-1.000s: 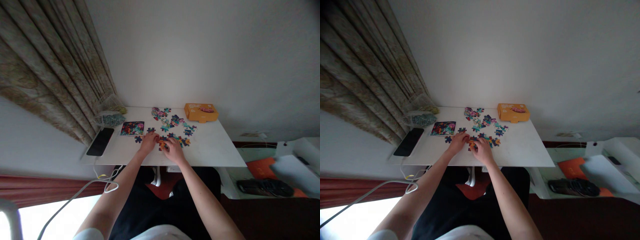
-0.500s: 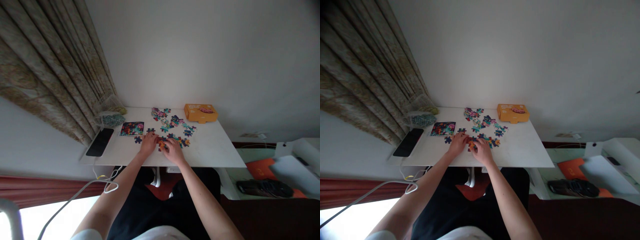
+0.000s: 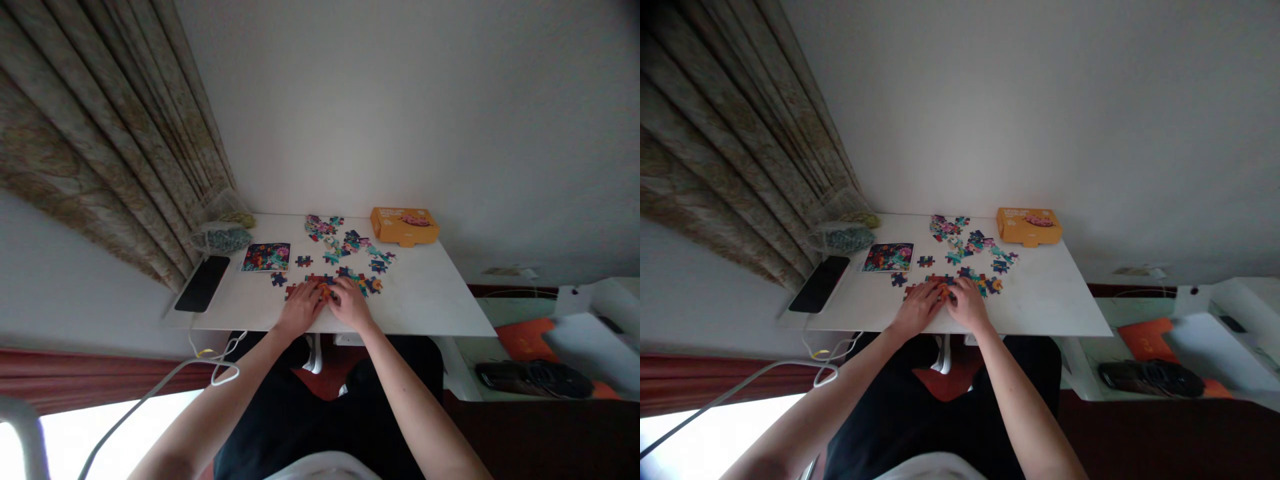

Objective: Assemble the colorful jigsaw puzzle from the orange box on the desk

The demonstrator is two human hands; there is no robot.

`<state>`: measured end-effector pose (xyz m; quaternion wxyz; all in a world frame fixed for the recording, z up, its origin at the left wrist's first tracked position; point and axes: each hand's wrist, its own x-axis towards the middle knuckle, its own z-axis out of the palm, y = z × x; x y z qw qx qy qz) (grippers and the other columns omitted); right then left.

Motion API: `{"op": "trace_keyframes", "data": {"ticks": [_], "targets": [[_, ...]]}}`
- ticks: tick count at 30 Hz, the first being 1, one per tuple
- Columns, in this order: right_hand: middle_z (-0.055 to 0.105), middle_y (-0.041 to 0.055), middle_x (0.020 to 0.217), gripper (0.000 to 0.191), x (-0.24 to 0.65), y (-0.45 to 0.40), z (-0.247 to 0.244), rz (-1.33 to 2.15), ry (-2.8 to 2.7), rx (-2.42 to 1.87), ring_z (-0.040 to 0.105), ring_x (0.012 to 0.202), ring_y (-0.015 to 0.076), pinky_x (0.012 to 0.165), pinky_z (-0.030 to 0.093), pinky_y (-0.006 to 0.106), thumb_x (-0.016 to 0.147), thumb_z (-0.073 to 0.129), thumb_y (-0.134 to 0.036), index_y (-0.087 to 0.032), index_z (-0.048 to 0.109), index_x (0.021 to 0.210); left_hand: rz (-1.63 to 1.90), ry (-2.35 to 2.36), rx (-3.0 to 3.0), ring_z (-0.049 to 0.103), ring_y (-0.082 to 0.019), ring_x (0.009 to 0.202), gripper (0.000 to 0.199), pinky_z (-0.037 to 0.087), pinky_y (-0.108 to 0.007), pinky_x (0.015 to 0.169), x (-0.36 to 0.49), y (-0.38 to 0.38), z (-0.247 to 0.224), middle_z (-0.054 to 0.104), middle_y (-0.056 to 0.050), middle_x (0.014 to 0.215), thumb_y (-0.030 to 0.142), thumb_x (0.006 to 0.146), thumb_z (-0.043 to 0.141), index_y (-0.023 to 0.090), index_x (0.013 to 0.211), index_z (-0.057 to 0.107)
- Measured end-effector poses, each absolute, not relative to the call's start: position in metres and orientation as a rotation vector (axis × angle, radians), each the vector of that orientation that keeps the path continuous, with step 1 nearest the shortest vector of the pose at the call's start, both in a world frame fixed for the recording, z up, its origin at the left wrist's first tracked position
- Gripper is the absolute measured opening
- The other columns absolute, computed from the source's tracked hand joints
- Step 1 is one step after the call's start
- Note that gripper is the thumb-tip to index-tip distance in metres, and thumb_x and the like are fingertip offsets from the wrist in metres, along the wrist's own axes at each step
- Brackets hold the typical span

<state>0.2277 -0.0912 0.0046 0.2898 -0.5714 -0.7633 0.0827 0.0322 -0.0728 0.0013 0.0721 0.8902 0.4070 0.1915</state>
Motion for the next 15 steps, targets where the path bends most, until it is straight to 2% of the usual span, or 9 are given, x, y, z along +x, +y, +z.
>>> {"op": "trace_keyframes", "data": {"ticks": [9, 15], "targets": [[0.069, 0.0117, 0.119, 0.02, 0.2274, -0.0919, 0.0063, 0.201, -2.051, -1.522, 0.06, 0.117, 0.0279, 0.106, 0.05, 0.046, 0.089, 0.066, -0.019, -0.022, 0.077, 0.105, 0.515, 1.191, 2.703, 0.051, -0.029, 0.142, 0.041, 0.035, -0.056, 0.121, 0.0318, -0.0734, 0.0029, 0.062, -0.012, 0.147, 0.032, 0.106, 0.045, 0.02, 0.143, 0.058], [0.072, 0.0099, 0.123, 0.023, 0.2271, -0.0918, 0.0043, 0.255, -2.041, -1.487, 0.062, 0.119, 0.0266, 0.108, 0.049, 0.045, 0.089, 0.064, -0.016, -0.022, 0.077, 0.106, 0.516, 1.178, 2.694, 0.052, -0.03, 0.142, 0.041, 0.033, -0.056, 0.122, 0.0318, -0.0762, 0.0057, 0.063, -0.012, 0.147, 0.031, 0.104, 0.049, 0.021, 0.143, 0.059]]}}
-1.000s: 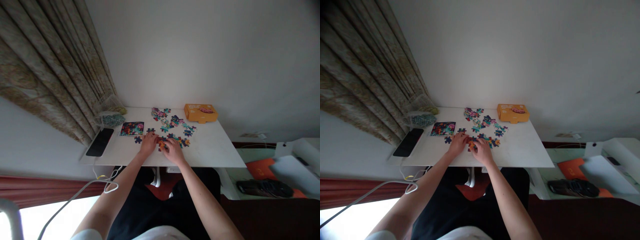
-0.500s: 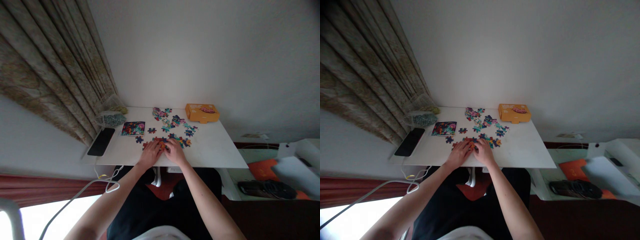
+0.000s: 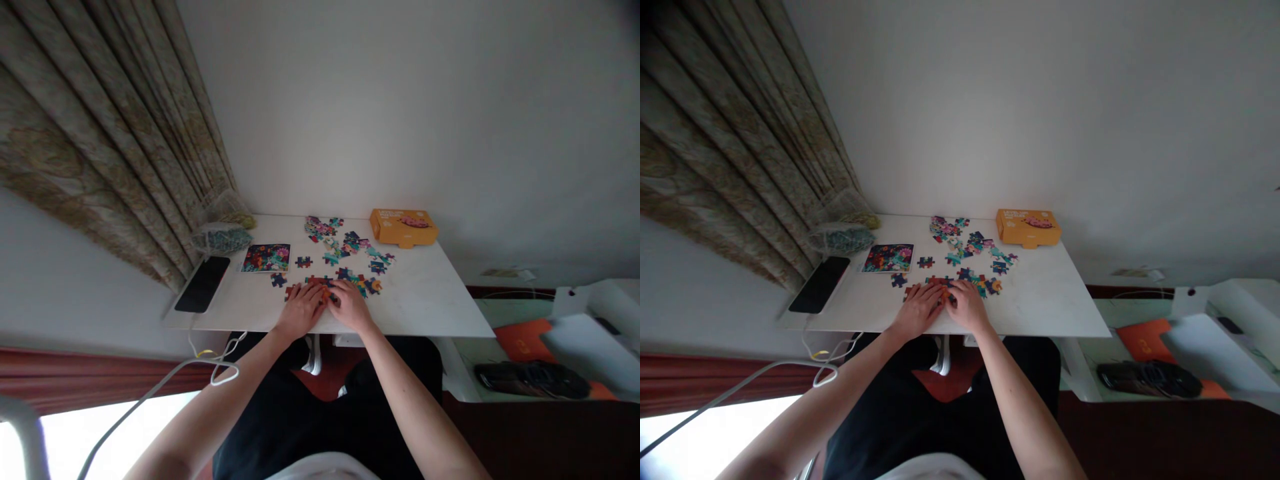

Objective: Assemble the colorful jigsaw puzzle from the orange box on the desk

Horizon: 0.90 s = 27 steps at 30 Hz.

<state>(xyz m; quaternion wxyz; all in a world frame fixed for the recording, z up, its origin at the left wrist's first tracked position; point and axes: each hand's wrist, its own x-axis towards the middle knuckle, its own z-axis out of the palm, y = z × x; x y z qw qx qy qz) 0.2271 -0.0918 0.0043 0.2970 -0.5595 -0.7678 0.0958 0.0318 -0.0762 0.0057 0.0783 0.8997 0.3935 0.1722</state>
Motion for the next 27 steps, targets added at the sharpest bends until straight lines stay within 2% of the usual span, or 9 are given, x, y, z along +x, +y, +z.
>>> {"op": "trace_keyframes", "data": {"ticks": [4, 7, 13, 16, 20, 27], "targets": [[0.072, 0.0096, 0.123, 0.024, 0.227, -0.092, 0.004, 0.251, -2.05, -1.487, 0.063, 0.117, 0.0263, 0.107, 0.049, 0.045, 0.09, 0.064, -0.018, -0.023, 0.077, 0.109, 0.517, 1.165, 2.676, 0.051, -0.029, 0.143, 0.043, 0.032, -0.056, 0.122, 0.032, -0.078, 0.005, 0.062, -0.012, 0.147, 0.032, 0.103, 0.052, 0.023, 0.144, 0.058], [0.072, 0.0092, 0.123, 0.022, 0.227, -0.092, 0.004, 0.243, -2.053, -1.49, 0.063, 0.117, 0.0262, 0.106, 0.049, 0.045, 0.091, 0.065, -0.02, -0.024, 0.077, 0.108, 0.544, 1.174, 2.649, 0.056, -0.027, 0.138, 0.04, 0.032, -0.055, 0.123, 0.028, -0.075, 0.01, 0.063, -0.011, 0.146, 0.031, 0.103, 0.05, 0.024, 0.141, 0.06], [0.074, 0.0071, 0.119, 0.012, 0.226, -0.093, 0.005, 0.247, -2.019, -1.467, 0.064, 0.114, 0.0252, 0.106, 0.048, 0.045, 0.092, 0.07, -0.024, -0.026, 0.078, 0.1, 0.714, 1.736, 2.396, 0.065, -0.027, 0.119, 0.034, 0.048, -0.042, 0.108, -0.001, -0.049, 0.031, 0.071, -0.013, 0.128, 0.02, 0.101, 0.042, 0.02, 0.119, 0.071], [0.073, 0.0072, 0.12, 0.012, 0.226, -0.093, 0.005, 0.251, -2.023, -1.47, 0.064, 0.116, 0.0255, 0.106, 0.048, 0.045, 0.092, 0.07, -0.024, -0.026, 0.078, 0.101, 0.653, 1.989, 2.28, 0.062, -0.032, 0.123, 0.034, 0.049, -0.046, 0.105, -0.017, -0.038, 0.036, 0.067, -0.015, 0.136, 0.028, 0.102, 0.045, 0.02, 0.125, 0.069], [0.072, 0.008, 0.121, 0.014, 0.227, -0.093, 0.003, 0.245, -2.031, -1.483, 0.064, 0.117, 0.0262, 0.106, 0.048, 0.047, 0.094, 0.068, -0.026, -0.026, 0.077, 0.105, 0.469, 2.05, 2.273, 0.056, -0.036, 0.133, 0.041, 0.045, -0.053, 0.111, -0.027, -0.03, 0.029, 0.06, -0.016, 0.148, 0.039, 0.103, 0.046, 0.022, 0.134, 0.066], [0.073, 0.0075, 0.121, 0.016, 0.228, -0.092, 0.001, 0.251, -2.033, -1.478, 0.064, 0.116, 0.0267, 0.106, 0.048, 0.047, 0.094, 0.067, -0.027, -0.026, 0.077, 0.106, 0.355, 2.018, 2.171, 0.043, -0.037, 0.148, 0.046, 0.032, -0.063, 0.12, -0.028, -0.015, 0.022, 0.051, -0.018, 0.157, 0.04, 0.105, 0.041, 0.021, 0.142, 0.062]]}}
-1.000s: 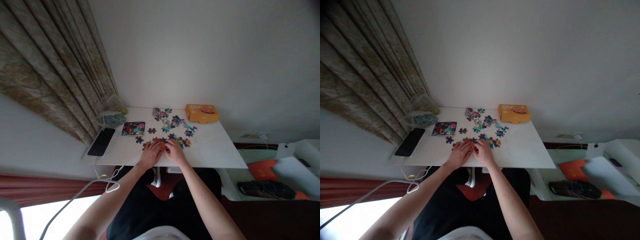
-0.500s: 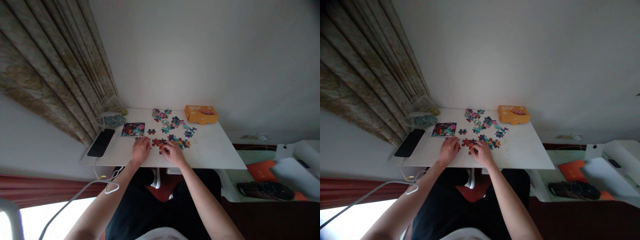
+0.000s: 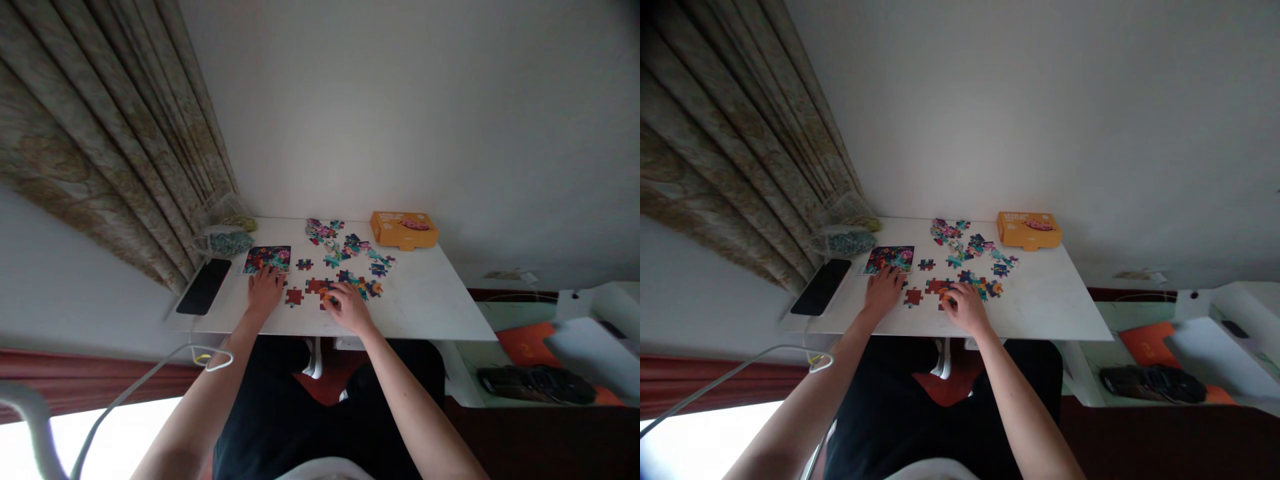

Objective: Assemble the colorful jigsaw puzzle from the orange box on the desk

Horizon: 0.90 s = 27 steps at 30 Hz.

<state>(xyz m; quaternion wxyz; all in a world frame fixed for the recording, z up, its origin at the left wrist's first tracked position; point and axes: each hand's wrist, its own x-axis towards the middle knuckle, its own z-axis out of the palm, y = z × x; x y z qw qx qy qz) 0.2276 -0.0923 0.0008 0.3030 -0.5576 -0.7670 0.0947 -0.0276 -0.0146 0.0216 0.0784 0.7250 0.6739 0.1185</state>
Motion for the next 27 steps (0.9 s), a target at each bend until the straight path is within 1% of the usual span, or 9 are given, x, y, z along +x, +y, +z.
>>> {"op": "trace_keyframes", "data": {"ticks": [3, 6, 9, 14, 19, 23, 25, 27], "targets": [[0.073, 0.0075, 0.121, 0.016, 0.228, -0.092, 0.001, 0.249, -2.031, -1.48, 0.064, 0.116, 0.0267, 0.106, 0.048, 0.047, 0.094, 0.067, -0.027, -0.026, 0.078, 0.105, 0.36, 1.99, 2.181, 0.04, -0.036, 0.15, 0.049, 0.031, -0.062, 0.122, -0.029, -0.006, 0.02, 0.049, -0.018, 0.159, 0.038, 0.106, 0.037, 0.018, 0.143, 0.061], [0.073, 0.0078, 0.122, 0.016, 0.227, -0.093, 0.001, 0.243, -2.029, -1.48, 0.064, 0.116, 0.0267, 0.106, 0.048, 0.048, 0.095, 0.066, -0.028, -0.026, 0.078, 0.105, 0.385, 1.974, 2.183, 0.041, -0.036, 0.15, 0.051, 0.03, -0.062, 0.122, -0.035, 0.003, 0.019, 0.051, -0.019, 0.157, 0.038, 0.107, 0.032, 0.017, 0.142, 0.062], [0.072, 0.0082, 0.123, 0.016, 0.228, -0.093, 0.0, 0.242, -2.025, -1.478, 0.064, 0.117, 0.0266, 0.107, 0.048, 0.048, 0.095, 0.066, -0.028, -0.026, 0.078, 0.106, 0.376, 1.978, 2.159, 0.042, -0.035, 0.15, 0.051, 0.032, -0.059, 0.122, -0.041, 0.012, 0.02, 0.051, -0.019, 0.157, 0.039, 0.107, 0.031, 0.017, 0.14, 0.063], [0.072, 0.0078, 0.123, 0.016, 0.228, -0.093, 0.0, 0.238, -2.027, -1.485, 0.064, 0.117, 0.0263, 0.107, 0.047, 0.046, 0.093, 0.068, -0.027, -0.026, 0.078, 0.106, 0.325, 2.02, 2.098, 0.04, -0.035, 0.151, 0.048, 0.03, -0.064, 0.122, -0.046, 0.016, 0.025, 0.049, -0.017, 0.159, 0.037, 0.107, 0.034, 0.019, 0.141, 0.063], [0.073, 0.0082, 0.121, 0.016, 0.227, -0.092, 0.0, 0.251, -2.017, -1.475, 0.064, 0.115, 0.0269, 0.105, 0.048, 0.047, 0.093, 0.068, -0.026, -0.026, 0.078, 0.105, 0.37, 2.01, 2.217, 0.046, -0.031, 0.147, 0.046, 0.031, -0.058, 0.123, -0.042, 0.001, 0.028, 0.051, -0.016, 0.158, 0.034, 0.106, 0.038, 0.02, 0.145, 0.057], [0.073, 0.0084, 0.121, 0.014, 0.227, -0.091, -0.001, 0.264, -2.014, -1.467, 0.064, 0.115, 0.0271, 0.105, 0.047, 0.047, 0.094, 0.068, -0.027, -0.026, 0.078, 0.103, 0.379, 1.96, 2.272, 0.054, -0.031, 0.139, 0.046, 0.038, -0.053, 0.118, -0.038, -0.016, 0.027, 0.059, -0.016, 0.15, 0.035, 0.103, 0.048, 0.018, 0.145, 0.057], [0.073, 0.0086, 0.121, 0.014, 0.227, -0.091, -0.002, 0.261, -2.009, -1.468, 0.064, 0.115, 0.0276, 0.105, 0.047, 0.048, 0.095, 0.067, -0.028, -0.026, 0.078, 0.102, 0.321, 1.895, 2.305, 0.055, -0.031, 0.137, 0.043, 0.038, -0.053, 0.118, -0.034, -0.023, 0.026, 0.06, -0.016, 0.148, 0.033, 0.102, 0.05, 0.018, 0.142, 0.058], [0.073, 0.0087, 0.121, 0.014, 0.227, -0.091, -0.002, 0.256, -2.01, -1.465, 0.064, 0.116, 0.0281, 0.105, 0.047, 0.048, 0.095, 0.067, -0.029, -0.026, 0.078, 0.102, 0.267, 1.839, 2.339, 0.054, -0.031, 0.138, 0.041, 0.034, -0.055, 0.12, -0.031, -0.028, 0.026, 0.059, -0.015, 0.15, 0.031, 0.102, 0.051, 0.019, 0.141, 0.059]]}}
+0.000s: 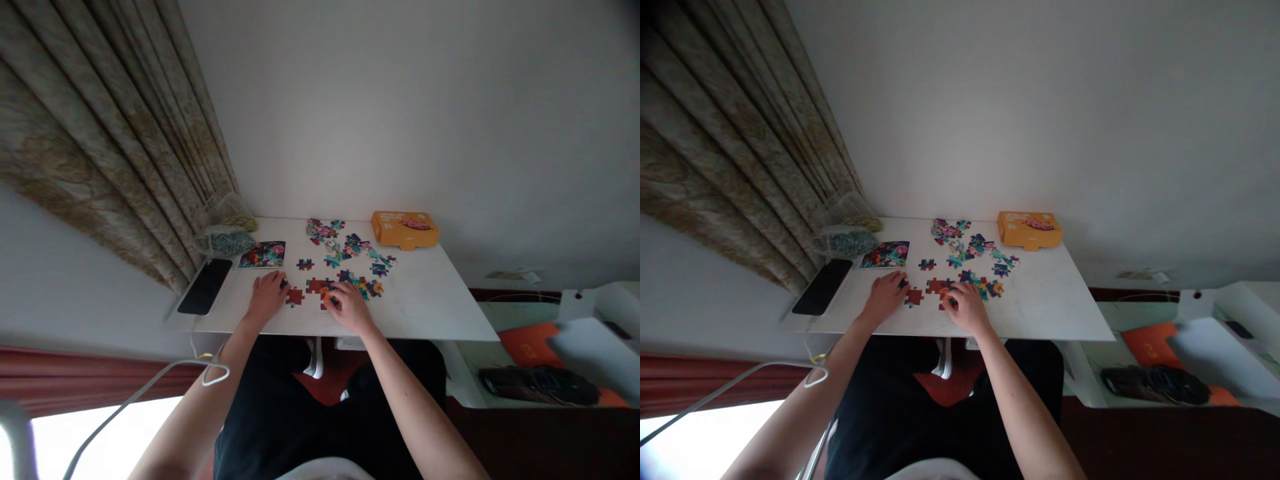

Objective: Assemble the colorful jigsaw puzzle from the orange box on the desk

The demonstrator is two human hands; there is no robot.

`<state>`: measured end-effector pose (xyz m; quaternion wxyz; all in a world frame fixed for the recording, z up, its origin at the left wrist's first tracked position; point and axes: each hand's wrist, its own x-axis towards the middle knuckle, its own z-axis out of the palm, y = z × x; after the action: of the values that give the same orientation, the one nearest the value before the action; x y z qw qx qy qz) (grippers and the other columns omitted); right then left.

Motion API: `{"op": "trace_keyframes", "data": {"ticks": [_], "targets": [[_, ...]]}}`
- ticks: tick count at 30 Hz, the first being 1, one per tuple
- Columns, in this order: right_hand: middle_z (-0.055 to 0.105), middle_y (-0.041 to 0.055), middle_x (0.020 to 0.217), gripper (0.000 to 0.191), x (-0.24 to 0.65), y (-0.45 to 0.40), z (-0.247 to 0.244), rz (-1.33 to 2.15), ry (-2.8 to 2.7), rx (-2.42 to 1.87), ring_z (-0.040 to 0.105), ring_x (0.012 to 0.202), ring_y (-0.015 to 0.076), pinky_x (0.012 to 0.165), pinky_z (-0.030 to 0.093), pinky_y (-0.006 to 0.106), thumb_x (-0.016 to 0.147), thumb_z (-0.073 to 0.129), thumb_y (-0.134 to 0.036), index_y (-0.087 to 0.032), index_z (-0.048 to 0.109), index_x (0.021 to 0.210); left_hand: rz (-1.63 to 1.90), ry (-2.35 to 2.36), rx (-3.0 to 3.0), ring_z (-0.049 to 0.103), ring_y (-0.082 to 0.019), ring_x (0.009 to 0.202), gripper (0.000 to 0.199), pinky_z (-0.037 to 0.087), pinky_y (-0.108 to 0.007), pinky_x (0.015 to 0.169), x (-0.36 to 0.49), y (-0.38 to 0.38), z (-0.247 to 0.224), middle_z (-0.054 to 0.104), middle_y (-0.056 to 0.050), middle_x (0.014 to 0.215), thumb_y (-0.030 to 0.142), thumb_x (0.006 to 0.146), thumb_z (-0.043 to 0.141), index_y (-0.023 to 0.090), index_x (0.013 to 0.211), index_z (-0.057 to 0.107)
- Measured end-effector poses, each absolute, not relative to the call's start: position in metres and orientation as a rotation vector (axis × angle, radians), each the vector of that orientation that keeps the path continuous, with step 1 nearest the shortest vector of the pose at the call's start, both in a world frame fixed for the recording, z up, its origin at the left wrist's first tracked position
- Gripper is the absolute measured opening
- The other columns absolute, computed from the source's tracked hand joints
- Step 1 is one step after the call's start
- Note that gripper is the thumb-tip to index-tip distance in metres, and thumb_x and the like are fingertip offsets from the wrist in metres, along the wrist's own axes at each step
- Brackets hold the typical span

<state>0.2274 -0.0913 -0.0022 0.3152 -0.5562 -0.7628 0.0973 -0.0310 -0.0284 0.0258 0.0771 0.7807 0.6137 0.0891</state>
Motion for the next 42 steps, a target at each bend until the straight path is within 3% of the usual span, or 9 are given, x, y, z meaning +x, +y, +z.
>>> {"op": "trace_keyframes", "data": {"ticks": [10, 19, 22, 26, 29, 32, 34, 37, 42], "targets": [[0.072, 0.0083, 0.121, 0.014, 0.227, -0.092, 0.0, 0.274, -2.016, -1.471, 0.063, 0.116, 0.0273, 0.106, 0.046, 0.048, 0.094, 0.068, -0.028, -0.026, 0.078, 0.104, 0.198, 1.931, 2.252, 0.056, -0.032, 0.136, 0.049, 0.044, -0.049, 0.112, -0.043, -0.028, 0.037, 0.059, -0.018, 0.149, 0.031, 0.1, 0.057, 0.017, 0.146, 0.053], [0.073, 0.009, 0.121, 0.015, 0.227, -0.092, 0.001, 0.258, -2.016, -1.478, 0.064, 0.116, 0.0278, 0.106, 0.047, 0.048, 0.093, 0.069, -0.028, -0.024, 0.078, 0.104, 0.235, 1.833, 2.148, 0.055, -0.035, 0.136, 0.056, 0.046, -0.049, 0.106, -0.057, -0.005, 0.036, 0.061, -0.013, 0.148, 0.024, 0.088, 0.071, 0.025, 0.142, 0.059], [0.073, 0.0087, 0.12, 0.015, 0.227, -0.092, 0.002, 0.251, -2.013, -1.473, 0.064, 0.115, 0.0278, 0.105, 0.048, 0.048, 0.093, 0.069, -0.028, -0.025, 0.077, 0.105, 0.332, 1.794, 2.024, 0.063, -0.035, 0.125, 0.058, 0.048, -0.048, 0.102, -0.06, 0.006, 0.031, 0.07, -0.013, 0.132, 0.021, 0.077, 0.078, 0.025, 0.133, 0.064], [0.074, 0.008, 0.112, 0.016, 0.227, -0.093, 0.005, 0.252, -1.965, -1.402, 0.065, 0.111, 0.0259, 0.102, 0.051, 0.044, 0.094, 0.067, -0.026, -0.025, 0.076, 0.107, 0.711, 1.662, 1.825, 0.069, -0.025, 0.092, 0.054, 0.055, -0.04, 0.088, -0.06, 0.015, 0.024, 0.074, -0.008, 0.105, 0.016, 0.065, 0.08, 0.021, 0.118, 0.07], [0.074, 0.008, 0.105, 0.016, 0.229, -0.095, 0.004, 0.289, -1.865, -1.363, 0.068, 0.104, 0.0238, 0.096, 0.054, 0.04, 0.097, 0.062, -0.028, -0.025, 0.075, 0.106, 0.872, 1.593, 1.742, 0.067, -0.019, 0.078, 0.043, 0.056, -0.035, 0.082, -0.051, 0.013, 0.024, 0.07, -0.002, 0.091, 0.02, 0.068, 0.075, 0.021, 0.111, 0.072], [0.075, 0.0066, 0.102, 0.019, 0.232, -0.094, -0.001, 0.406, -1.724, -1.386, 0.068, 0.08, 0.0186, 0.081, 0.056, 0.034, 0.097, 0.061, -0.036, -0.025, 0.073, 0.106, 1.021, 1.464, 1.561, 0.066, -0.016, 0.075, 0.035, 0.056, -0.03, 0.077, -0.034, 0.001, 0.027, 0.069, 0.001, 0.085, 0.031, 0.07, 0.076, 0.021, 0.104, 0.075], [0.076, 0.0054, 0.099, 0.023, 0.234, -0.092, -0.004, 0.519, -1.622, -1.399, 0.062, 0.063, 0.0145, 0.068, 0.055, 0.03, 0.095, 0.063, -0.043, -0.024, 0.072, 0.105, 1.068, 1.354, 1.386, 0.067, -0.016, 0.074, 0.037, 0.056, -0.029, 0.073, -0.017, -0.01, 0.029, 0.07, 0.0, 0.084, 0.038, 0.066, 0.081, 0.02, 0.098, 0.075], [0.075, 0.004, 0.091, 0.034, 0.237, -0.09, -0.007, 0.704, -1.473, -1.383, 0.06, 0.056, 0.0136, 0.058, 0.052, 0.028, 0.09, 0.067, -0.052, -0.023, 0.071, 0.107, 1.051, 1.243, 1.131, 0.068, -0.018, 0.071, 0.042, 0.056, -0.029, 0.067, 0.014, -0.031, 0.032, 0.071, -0.001, 0.077, 0.043, 0.064, 0.085, 0.018, 0.096, 0.075], [0.075, 0.0033, 0.088, 0.046, 0.239, -0.086, -0.008, 0.905, -1.341, -1.359, 0.063, 0.058, 0.0164, 0.054, 0.05, 0.028, 0.084, 0.07, -0.059, -0.024, 0.069, 0.113, 1.148, 1.051, 0.899, 0.071, -0.017, 0.082, 0.041, 0.06, -0.035, 0.086, 0.058, -0.056, 0.027, 0.074, -0.004, 0.089, 0.042, 0.062, 0.089, 0.017, 0.089, 0.072]]}}
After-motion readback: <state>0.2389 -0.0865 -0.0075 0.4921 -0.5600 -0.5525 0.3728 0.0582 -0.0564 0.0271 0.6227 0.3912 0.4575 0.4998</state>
